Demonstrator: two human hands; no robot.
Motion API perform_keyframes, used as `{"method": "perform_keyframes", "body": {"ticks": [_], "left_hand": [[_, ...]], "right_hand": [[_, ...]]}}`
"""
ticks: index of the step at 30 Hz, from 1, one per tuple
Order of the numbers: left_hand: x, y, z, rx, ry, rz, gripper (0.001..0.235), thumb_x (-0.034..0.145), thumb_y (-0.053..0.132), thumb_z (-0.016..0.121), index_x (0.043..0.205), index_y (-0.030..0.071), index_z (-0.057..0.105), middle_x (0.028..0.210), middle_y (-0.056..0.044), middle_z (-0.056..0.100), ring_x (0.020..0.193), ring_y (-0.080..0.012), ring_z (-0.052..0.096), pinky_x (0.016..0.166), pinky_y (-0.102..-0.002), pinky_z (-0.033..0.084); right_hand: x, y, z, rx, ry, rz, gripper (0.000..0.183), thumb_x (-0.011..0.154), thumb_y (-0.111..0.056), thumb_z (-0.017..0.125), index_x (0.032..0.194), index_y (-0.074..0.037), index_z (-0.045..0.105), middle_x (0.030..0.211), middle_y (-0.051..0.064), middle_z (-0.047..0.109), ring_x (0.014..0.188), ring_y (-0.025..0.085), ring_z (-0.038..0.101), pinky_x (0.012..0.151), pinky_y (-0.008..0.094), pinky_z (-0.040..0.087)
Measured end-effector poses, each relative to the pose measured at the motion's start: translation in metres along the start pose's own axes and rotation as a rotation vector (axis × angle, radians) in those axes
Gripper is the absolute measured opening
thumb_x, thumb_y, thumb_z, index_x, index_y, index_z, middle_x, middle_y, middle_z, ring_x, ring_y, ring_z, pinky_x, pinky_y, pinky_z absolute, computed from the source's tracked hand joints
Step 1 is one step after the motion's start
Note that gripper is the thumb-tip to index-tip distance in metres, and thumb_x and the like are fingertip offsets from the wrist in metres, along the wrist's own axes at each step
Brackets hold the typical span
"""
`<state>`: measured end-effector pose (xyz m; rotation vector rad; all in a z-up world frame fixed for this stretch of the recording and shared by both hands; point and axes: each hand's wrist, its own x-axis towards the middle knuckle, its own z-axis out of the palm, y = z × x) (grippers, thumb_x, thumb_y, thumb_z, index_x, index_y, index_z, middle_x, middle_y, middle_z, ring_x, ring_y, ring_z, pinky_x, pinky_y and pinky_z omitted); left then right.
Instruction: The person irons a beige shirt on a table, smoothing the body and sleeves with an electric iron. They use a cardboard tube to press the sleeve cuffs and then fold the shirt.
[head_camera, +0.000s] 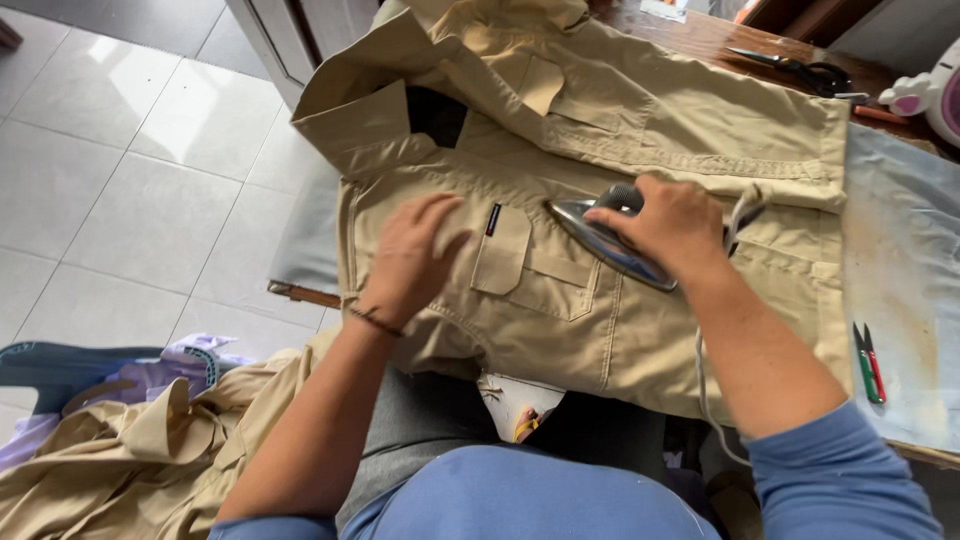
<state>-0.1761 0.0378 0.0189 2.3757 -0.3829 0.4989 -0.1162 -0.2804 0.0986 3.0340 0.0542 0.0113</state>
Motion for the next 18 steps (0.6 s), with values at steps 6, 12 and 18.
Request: {"method": "perform_keyframes", "body": {"ticks": [6,12,18], "left_hand": [[0.019,0.032,0.013,0.335,-0.427,-0.059,0.079,0.101,0.066,0.044,0.162,0.016,0.037,0.168,-0.009,0.035,0.158,-0.0316,0.023,0.124,-0.066,0.011],[0.02,0.026,0.019,0.381,-0.525,-0.102,0.085,0.099,0.075,0.034,0.166,0.023,0.027,0.173,-0.003,0.021,0.161,-0.0262,0.012,0.127,-0.062,0.001],[0.02,0.028,0.016,0.366,-0.502,-0.094,0.084,0.099,0.075,0.036,0.165,0.022,0.031,0.173,-0.003,0.022,0.16,-0.0275,0.014,0.126,-0.063,0.003]], "right_hand": [[0.005,0.017,0.01,0.048,0.035,0.055,0.078,0.08,-0.092,0.056,0.098,-0.017,0.068,0.087,0.018,0.075,0.091,0.042,0.075,0.076,0.055,0.055],[-0.045,0.01,0.007,0.057,-0.122,-0.081,0.077,0.07,-0.091,0.058,0.098,-0.02,0.069,0.085,0.014,0.076,0.09,0.038,0.076,0.076,0.053,0.056],[-0.044,0.023,0.016,0.045,0.058,-0.026,0.072,0.074,-0.09,0.06,0.09,-0.02,0.066,0.076,0.012,0.072,0.082,0.039,0.076,0.07,0.053,0.056]]}}
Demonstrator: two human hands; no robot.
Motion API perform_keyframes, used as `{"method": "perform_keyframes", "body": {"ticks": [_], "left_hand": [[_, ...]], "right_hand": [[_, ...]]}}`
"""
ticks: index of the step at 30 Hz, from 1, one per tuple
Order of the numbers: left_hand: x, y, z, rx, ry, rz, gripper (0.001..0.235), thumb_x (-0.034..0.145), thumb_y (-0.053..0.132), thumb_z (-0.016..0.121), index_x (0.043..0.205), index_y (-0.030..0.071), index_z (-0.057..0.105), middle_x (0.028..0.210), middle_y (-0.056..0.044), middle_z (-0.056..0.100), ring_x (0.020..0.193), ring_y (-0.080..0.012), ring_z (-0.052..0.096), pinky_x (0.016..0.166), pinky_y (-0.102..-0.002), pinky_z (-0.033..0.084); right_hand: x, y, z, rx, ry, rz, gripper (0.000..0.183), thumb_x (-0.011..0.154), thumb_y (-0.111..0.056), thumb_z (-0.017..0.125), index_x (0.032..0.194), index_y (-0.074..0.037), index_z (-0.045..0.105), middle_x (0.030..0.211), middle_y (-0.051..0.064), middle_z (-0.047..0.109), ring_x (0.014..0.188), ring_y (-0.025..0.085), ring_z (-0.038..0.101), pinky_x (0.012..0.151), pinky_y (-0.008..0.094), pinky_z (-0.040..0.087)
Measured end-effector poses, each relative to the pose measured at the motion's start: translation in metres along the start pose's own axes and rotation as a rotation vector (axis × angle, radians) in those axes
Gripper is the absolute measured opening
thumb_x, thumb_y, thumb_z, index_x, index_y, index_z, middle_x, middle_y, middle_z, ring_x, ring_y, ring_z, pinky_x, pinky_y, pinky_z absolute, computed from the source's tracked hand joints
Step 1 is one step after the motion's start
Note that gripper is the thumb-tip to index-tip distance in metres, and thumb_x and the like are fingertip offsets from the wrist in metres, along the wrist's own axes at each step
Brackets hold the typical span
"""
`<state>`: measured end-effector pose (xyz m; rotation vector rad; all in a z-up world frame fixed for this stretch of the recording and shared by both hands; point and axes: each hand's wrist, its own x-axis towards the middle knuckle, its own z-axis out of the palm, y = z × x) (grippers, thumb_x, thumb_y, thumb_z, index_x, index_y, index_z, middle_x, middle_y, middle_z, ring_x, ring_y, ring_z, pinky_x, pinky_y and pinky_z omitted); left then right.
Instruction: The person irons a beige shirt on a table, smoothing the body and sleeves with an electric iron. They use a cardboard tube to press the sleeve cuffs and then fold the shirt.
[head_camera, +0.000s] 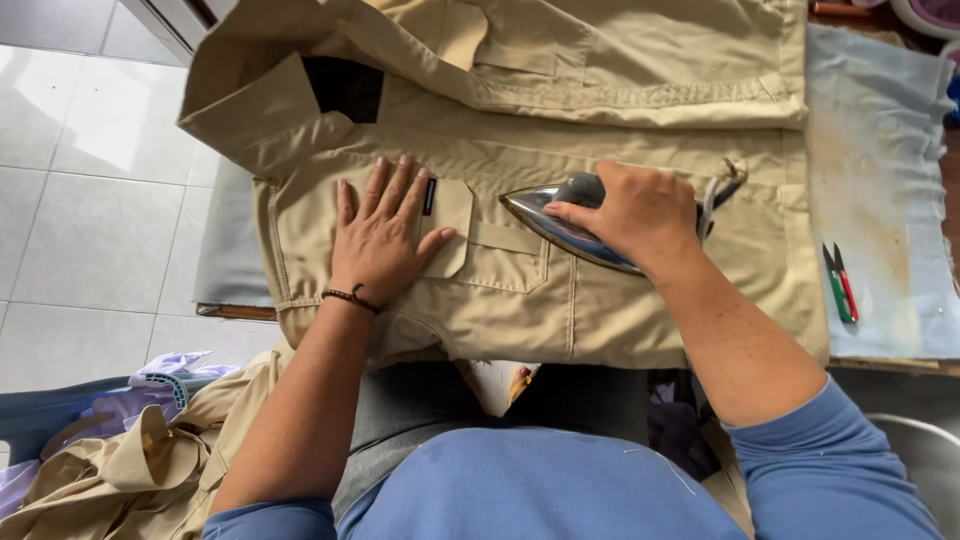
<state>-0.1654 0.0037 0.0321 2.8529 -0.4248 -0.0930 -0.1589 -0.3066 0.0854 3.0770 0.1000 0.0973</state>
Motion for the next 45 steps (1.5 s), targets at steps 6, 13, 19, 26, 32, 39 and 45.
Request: {"method": "perform_keyframes", "body": {"ticks": [6,13,19,26,32,39,45], "left_hand": [[0.002,-0.008,0.018,-0.036,0.041,0.007,0.085,0.097,0.076,0.041,0.164,0.025,0.032,0.172,0.0,0.024,0.16,-0.0255,0.013,0.126,-0.063,0.002],[0.011,0.055,0.082,-0.291,0.506,0.38,0.031,0.071,0.024,0.086,0.099,0.03,0.074,0.118,0.007,0.063,0.109,-0.0214,0.057,0.092,-0.04,0.044],[0.005,0.086,0.081,-0.279,0.381,0.437,0.01,0.084,0.03,0.079,0.087,0.025,0.071,0.101,0.006,0.061,0.096,-0.0194,0.055,0.075,-0.035,0.042],[0.006,0.11,0.075,-0.457,0.315,0.562,0.008,0.103,0.02,0.056,0.097,0.015,0.056,0.094,-0.005,0.053,0.087,-0.0293,0.06,0.073,-0.037,0.05],[0.027,0.123,0.105,-0.242,0.403,0.635,0.013,0.098,0.016,0.057,0.087,0.013,0.052,0.088,-0.007,0.049,0.082,-0.0294,0.057,0.069,-0.038,0.049],[-0.077,0.122,0.018,-0.759,-0.167,0.835,0.019,0.106,0.012,0.048,0.092,0.0,0.05,0.081,-0.02,0.049,0.08,-0.0469,0.057,0.067,-0.051,0.051],[-0.167,0.027,0.049,-0.912,0.055,0.16,0.05,0.099,0.02,0.068,0.063,0.011,0.034,0.062,0.001,0.032,0.055,-0.0128,0.034,0.053,-0.032,0.028]], "right_hand": [[-0.04,0.004,-0.003,-0.019,-0.045,-0.102,0.069,0.075,-0.089,0.06,0.087,-0.021,0.066,0.077,0.01,0.075,0.079,0.032,0.077,0.069,0.049,0.058],[-0.012,0.037,0.002,-0.009,0.068,0.052,0.072,0.083,-0.085,0.065,0.092,-0.013,0.063,0.077,0.013,0.072,0.079,0.041,0.075,0.067,0.054,0.056],[-0.01,0.036,0.003,-0.023,0.127,0.063,0.07,0.082,-0.084,0.066,0.088,-0.015,0.063,0.076,0.013,0.072,0.076,0.038,0.075,0.066,0.052,0.057],[-0.009,0.037,0.01,-0.008,0.149,0.071,0.071,0.08,-0.086,0.066,0.088,-0.016,0.062,0.077,0.012,0.072,0.076,0.037,0.075,0.067,0.051,0.057],[-0.011,0.035,0.006,0.002,0.154,0.067,0.068,0.08,-0.084,0.066,0.086,-0.016,0.062,0.076,0.012,0.071,0.075,0.037,0.075,0.067,0.05,0.056],[-0.027,0.046,0.023,0.016,0.059,0.0,0.073,0.071,-0.088,0.061,0.084,-0.017,0.063,0.073,0.012,0.071,0.076,0.038,0.075,0.067,0.053,0.056],[-0.08,0.042,-0.019,-0.07,-0.341,-0.169,0.073,0.075,-0.096,0.052,0.077,-0.023,0.053,0.059,-0.007,0.058,0.051,0.014,0.057,0.046,0.03,0.051]]}}
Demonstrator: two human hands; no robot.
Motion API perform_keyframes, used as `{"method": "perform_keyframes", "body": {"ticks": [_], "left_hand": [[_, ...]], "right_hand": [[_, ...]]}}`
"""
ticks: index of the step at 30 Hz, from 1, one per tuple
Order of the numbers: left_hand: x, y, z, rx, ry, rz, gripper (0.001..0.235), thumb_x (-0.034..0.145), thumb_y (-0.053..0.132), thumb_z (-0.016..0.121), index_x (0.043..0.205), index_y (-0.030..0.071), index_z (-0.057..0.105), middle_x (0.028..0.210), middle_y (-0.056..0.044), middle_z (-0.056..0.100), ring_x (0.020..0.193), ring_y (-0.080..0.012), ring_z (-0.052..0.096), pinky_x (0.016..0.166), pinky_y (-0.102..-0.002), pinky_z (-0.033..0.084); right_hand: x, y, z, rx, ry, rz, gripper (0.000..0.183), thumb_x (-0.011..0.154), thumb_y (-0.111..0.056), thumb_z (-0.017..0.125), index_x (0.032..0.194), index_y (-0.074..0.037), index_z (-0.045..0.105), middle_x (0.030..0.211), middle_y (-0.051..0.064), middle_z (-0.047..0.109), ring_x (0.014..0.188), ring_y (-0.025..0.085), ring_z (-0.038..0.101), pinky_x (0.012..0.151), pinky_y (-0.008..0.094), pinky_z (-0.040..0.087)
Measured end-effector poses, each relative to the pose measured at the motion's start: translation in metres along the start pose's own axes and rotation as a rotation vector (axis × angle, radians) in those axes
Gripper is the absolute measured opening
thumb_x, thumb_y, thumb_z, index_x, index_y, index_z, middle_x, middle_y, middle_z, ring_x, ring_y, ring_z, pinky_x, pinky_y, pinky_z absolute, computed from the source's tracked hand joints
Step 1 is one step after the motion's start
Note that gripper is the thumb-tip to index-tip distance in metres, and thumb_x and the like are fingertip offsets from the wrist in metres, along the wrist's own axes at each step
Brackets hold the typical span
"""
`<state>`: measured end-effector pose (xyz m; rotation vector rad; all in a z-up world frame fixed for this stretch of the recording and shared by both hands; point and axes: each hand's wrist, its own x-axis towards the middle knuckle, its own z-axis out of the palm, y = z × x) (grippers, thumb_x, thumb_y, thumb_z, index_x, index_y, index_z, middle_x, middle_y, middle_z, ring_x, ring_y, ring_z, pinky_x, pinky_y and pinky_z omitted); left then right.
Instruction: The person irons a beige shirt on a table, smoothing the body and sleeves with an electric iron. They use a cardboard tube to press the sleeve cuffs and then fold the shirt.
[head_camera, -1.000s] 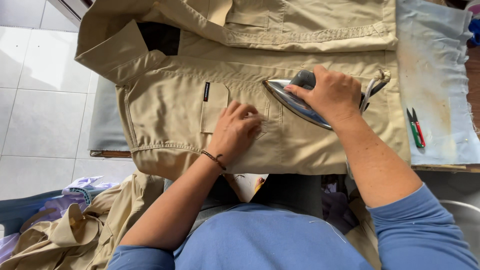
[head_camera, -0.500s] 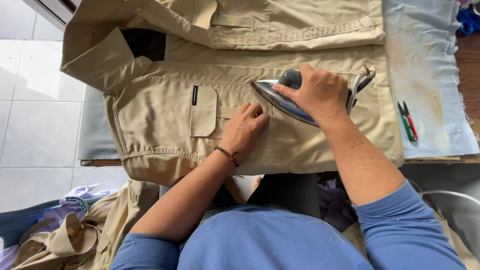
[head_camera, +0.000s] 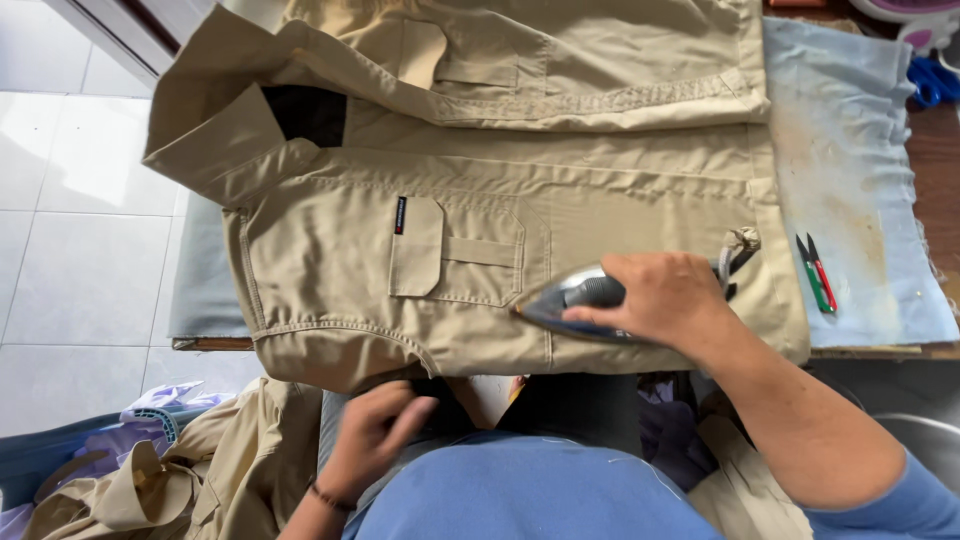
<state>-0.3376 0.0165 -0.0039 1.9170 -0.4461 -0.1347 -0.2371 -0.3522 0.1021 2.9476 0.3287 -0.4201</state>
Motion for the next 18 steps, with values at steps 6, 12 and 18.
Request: {"method": "perform_keyframes", "body": {"ticks": [6,12,18], "left_hand": [[-0.032,-0.041,-0.002,-0.304,1.026,-0.564,0.042,0.094,0.021,0.069,0.129,0.008,0.049,0.126,-0.009,0.051,0.118,-0.018,0.051,0.104,-0.032,0.045],[-0.011,-0.053,-0.022,-0.459,0.951,-0.605,0.027,0.098,0.029,0.069,0.112,0.01,0.057,0.103,-0.001,0.06,0.094,-0.0104,0.053,0.089,-0.024,0.044],[-0.021,-0.069,-0.03,-0.58,0.949,-0.469,0.019,0.106,0.022,0.065,0.101,0.005,0.069,0.095,0.002,0.065,0.094,-0.0049,0.056,0.086,-0.02,0.051]], "right_hand": [[0.019,-0.027,-0.007,0.057,0.178,-0.04,0.075,0.08,-0.091,0.051,0.083,-0.017,0.062,0.062,-0.002,0.065,0.049,0.015,0.06,0.041,0.028,0.047],[0.051,-0.066,0.012,-0.069,0.584,-0.103,0.079,0.074,-0.099,0.061,0.067,-0.022,0.049,0.05,-0.006,0.049,0.043,0.015,0.052,0.037,0.034,0.042],[0.039,-0.068,-0.006,-0.084,0.39,-0.087,0.077,0.081,-0.096,0.052,0.074,-0.02,0.056,0.05,-0.004,0.052,0.043,0.016,0.055,0.036,0.034,0.044]]}}
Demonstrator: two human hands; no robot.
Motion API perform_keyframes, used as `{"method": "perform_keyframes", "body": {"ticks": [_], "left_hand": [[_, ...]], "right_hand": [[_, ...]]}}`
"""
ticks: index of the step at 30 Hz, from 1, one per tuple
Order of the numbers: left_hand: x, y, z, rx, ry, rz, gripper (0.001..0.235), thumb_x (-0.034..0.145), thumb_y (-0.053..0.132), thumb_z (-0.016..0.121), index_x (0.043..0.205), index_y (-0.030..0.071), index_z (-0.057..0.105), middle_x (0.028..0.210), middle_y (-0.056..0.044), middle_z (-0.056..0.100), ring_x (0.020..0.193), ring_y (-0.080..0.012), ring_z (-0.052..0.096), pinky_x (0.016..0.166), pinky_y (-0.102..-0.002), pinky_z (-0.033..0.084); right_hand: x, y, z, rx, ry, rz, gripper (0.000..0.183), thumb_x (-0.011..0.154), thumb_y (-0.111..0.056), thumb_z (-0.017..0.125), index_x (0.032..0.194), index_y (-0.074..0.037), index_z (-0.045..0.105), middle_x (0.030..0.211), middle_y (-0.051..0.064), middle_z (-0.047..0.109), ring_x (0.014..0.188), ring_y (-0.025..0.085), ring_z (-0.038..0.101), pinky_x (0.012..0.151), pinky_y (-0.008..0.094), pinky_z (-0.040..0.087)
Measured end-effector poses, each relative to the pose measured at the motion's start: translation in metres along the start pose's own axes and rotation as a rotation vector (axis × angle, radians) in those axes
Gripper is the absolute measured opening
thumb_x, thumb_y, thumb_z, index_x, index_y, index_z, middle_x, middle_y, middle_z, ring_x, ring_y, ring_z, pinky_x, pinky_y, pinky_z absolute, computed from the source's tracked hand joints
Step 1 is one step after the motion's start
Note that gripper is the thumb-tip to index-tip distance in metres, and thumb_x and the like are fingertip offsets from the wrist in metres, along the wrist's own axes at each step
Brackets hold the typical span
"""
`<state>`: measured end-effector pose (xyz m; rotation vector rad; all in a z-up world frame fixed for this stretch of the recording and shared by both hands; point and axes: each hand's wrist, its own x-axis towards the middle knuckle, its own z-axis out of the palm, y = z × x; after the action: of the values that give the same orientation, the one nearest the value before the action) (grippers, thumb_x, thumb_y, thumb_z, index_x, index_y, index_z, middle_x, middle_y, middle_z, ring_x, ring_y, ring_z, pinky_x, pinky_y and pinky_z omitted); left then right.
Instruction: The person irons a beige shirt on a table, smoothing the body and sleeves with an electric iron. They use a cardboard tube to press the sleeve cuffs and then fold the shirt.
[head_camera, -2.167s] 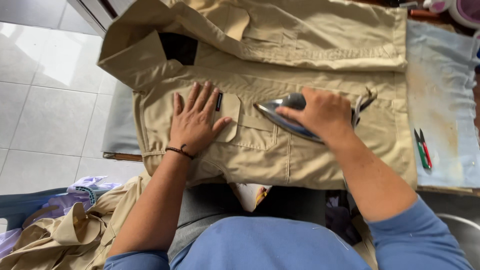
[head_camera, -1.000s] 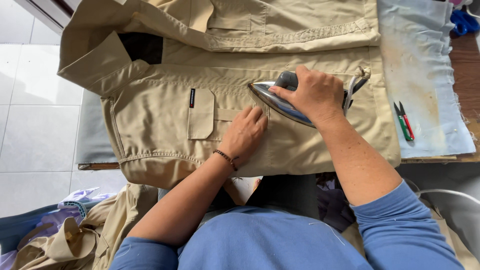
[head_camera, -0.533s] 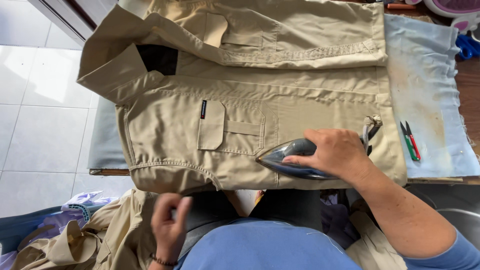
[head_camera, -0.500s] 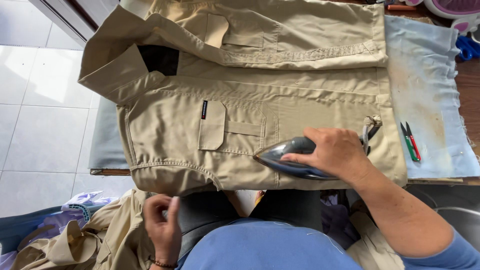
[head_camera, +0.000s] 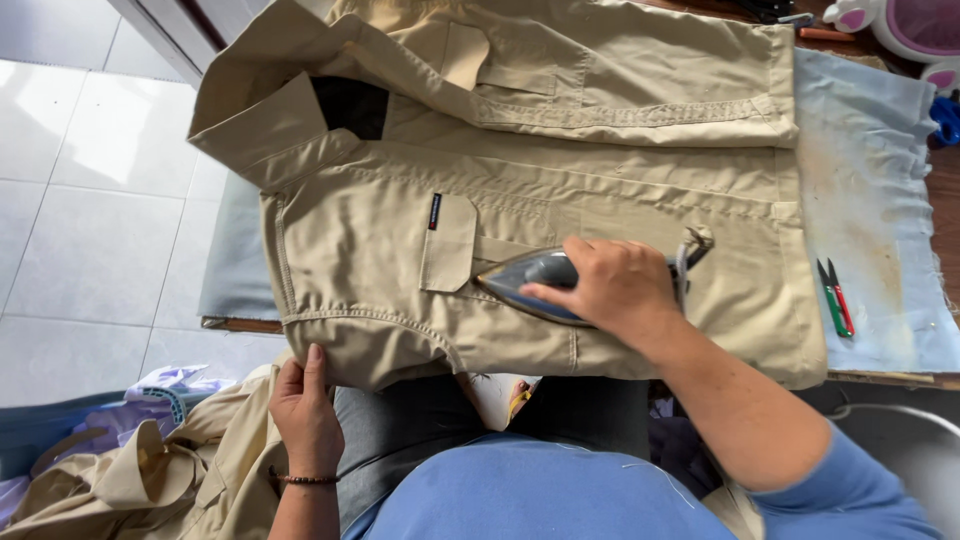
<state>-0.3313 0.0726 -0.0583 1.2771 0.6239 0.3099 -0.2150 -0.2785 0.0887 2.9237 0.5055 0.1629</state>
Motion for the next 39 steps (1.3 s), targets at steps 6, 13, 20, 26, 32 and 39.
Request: {"method": "perform_keyframes", "body": {"ticks": [6,13,20,26,32,39], "left_hand": [[0.02,-0.015,-0.015,-0.054,-0.053,0.074,0.018,0.107,0.019,0.067,0.112,0.002,0.067,0.087,-0.012,0.071,0.08,-0.015,0.069,0.081,-0.037,0.061],[0.024,-0.005,-0.017,0.064,0.007,0.152,0.016,0.104,0.017,0.071,0.097,0.003,0.071,0.072,-0.007,0.068,0.068,-0.0089,0.063,0.069,-0.028,0.059],[0.027,-0.006,-0.019,0.099,-0.01,0.149,0.022,0.107,0.018,0.068,0.095,0.001,0.072,0.069,-0.009,0.067,0.065,-0.01,0.062,0.069,-0.031,0.06],[0.025,0.0,-0.015,0.12,-0.005,0.14,0.024,0.108,0.02,0.068,0.094,0.001,0.071,0.065,-0.008,0.063,0.06,-0.01,0.057,0.065,-0.028,0.057],[0.023,0.003,-0.016,0.242,-0.002,0.208,0.023,0.108,0.019,0.066,0.093,0.003,0.071,0.063,-0.006,0.059,0.059,-0.0099,0.054,0.059,-0.026,0.053],[0.019,0.023,-0.004,0.499,0.213,0.527,0.043,0.103,0.013,0.076,0.137,0.004,0.051,0.108,-0.017,0.063,0.099,-0.0267,0.058,0.093,-0.039,0.047]], "right_hand": [[0.001,0.001,-0.031,0.167,-0.16,0.092,0.071,0.066,-0.09,0.062,0.084,-0.021,0.066,0.071,0.009,0.073,0.078,0.035,0.076,0.07,0.048,0.057],[0.046,-0.048,0.0,0.169,0.061,-0.119,0.067,0.072,-0.087,0.062,0.081,-0.02,0.062,0.069,0.009,0.07,0.069,0.033,0.075,0.063,0.047,0.057],[0.067,-0.084,0.003,0.172,0.219,-0.172,0.067,0.071,-0.088,0.062,0.079,-0.021,0.061,0.065,0.005,0.069,0.062,0.029,0.073,0.061,0.043,0.056],[0.044,-0.079,-0.005,0.221,0.188,-0.238,0.065,0.069,-0.086,0.064,0.078,-0.022,0.059,0.065,0.003,0.068,0.064,0.027,0.073,0.063,0.04,0.056],[-0.002,-0.038,0.007,0.158,0.18,-0.217,0.065,0.069,-0.088,0.063,0.077,-0.023,0.06,0.063,0.0,0.066,0.063,0.023,0.072,0.064,0.035,0.055],[-0.039,0.029,0.002,0.17,-0.077,-0.037,0.068,0.065,-0.091,0.065,0.074,-0.024,0.065,0.066,-0.001,0.072,0.069,0.022,0.076,0.068,0.034,0.057]]}}
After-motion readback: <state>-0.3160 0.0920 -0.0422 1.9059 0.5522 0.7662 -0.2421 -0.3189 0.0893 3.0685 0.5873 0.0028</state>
